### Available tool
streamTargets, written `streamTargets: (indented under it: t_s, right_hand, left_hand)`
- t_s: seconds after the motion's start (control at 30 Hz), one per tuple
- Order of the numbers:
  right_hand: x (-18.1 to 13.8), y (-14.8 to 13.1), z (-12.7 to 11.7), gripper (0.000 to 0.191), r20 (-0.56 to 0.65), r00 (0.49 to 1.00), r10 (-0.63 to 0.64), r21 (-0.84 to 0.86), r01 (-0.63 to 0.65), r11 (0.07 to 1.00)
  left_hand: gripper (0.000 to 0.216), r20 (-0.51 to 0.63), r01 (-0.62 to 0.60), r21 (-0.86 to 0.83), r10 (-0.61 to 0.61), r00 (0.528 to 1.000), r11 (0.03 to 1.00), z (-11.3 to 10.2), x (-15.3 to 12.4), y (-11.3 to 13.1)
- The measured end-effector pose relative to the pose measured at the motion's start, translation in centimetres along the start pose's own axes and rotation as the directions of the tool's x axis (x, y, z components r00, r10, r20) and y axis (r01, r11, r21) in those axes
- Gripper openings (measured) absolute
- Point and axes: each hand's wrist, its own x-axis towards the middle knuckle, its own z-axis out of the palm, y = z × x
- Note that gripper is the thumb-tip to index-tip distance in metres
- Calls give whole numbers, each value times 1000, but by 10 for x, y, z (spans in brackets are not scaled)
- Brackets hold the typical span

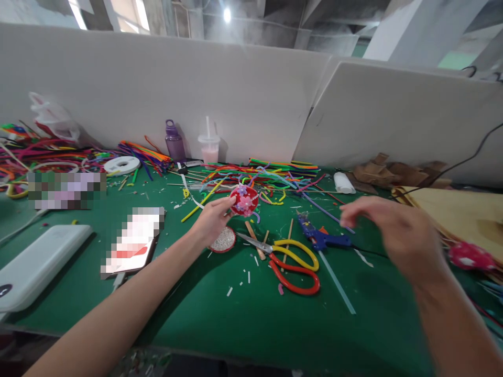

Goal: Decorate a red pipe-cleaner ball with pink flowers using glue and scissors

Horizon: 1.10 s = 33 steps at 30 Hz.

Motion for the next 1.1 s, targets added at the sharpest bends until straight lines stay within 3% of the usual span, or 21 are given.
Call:
streamTargets:
  t_s: [0.13,0.23,0.33,0.43,0.6,0.8,0.87,0.93,1.0,1.1]
  right_hand:
    - [21,63,3,36,220,973,70,-335,8,942]
    - [16,101,14,49,370,922,115,-384,39,923]
    - [4,114,22,56,407,907,110,-367,53,929]
    - [0,110,25,56,399,913,83,-335,61,940]
    - [6,99,25,43,418,908,19,-232,87,969]
    - [25,67,6,50,354,921,163,65,-198,978]
    - [29,50,4,48,328,937,119,378,-245,893]
    - [28,34,9,46,298,954,19,645,-216,733]
    - [24,23,19,45,273,961,-47,765,-187,616]
    - [16,16,33,45,309,949,-66,787,-216,578]
  left_hand:
    - [12,-27,98,-67,-100,995,993,-5,4,0]
    - [12,-13,129,-84,-130,991,988,-7,6,0]
    - [11,24,143,-84,-141,990,986,-7,5,0]
    - [13,82,127,-60,-122,989,990,-7,2,1]
    - [14,151,73,4,-73,986,997,-3,-2,2]
    - [16,258,-61,170,15,966,984,-1,-4,-3]
    - [12,299,-124,215,55,953,969,-2,-3,-4]
    - [8,313,-188,243,107,944,952,-2,-2,-5]
    - [6,298,-229,259,148,943,938,-3,-2,-5]
    - [5,294,-259,283,173,940,923,-3,-1,-5]
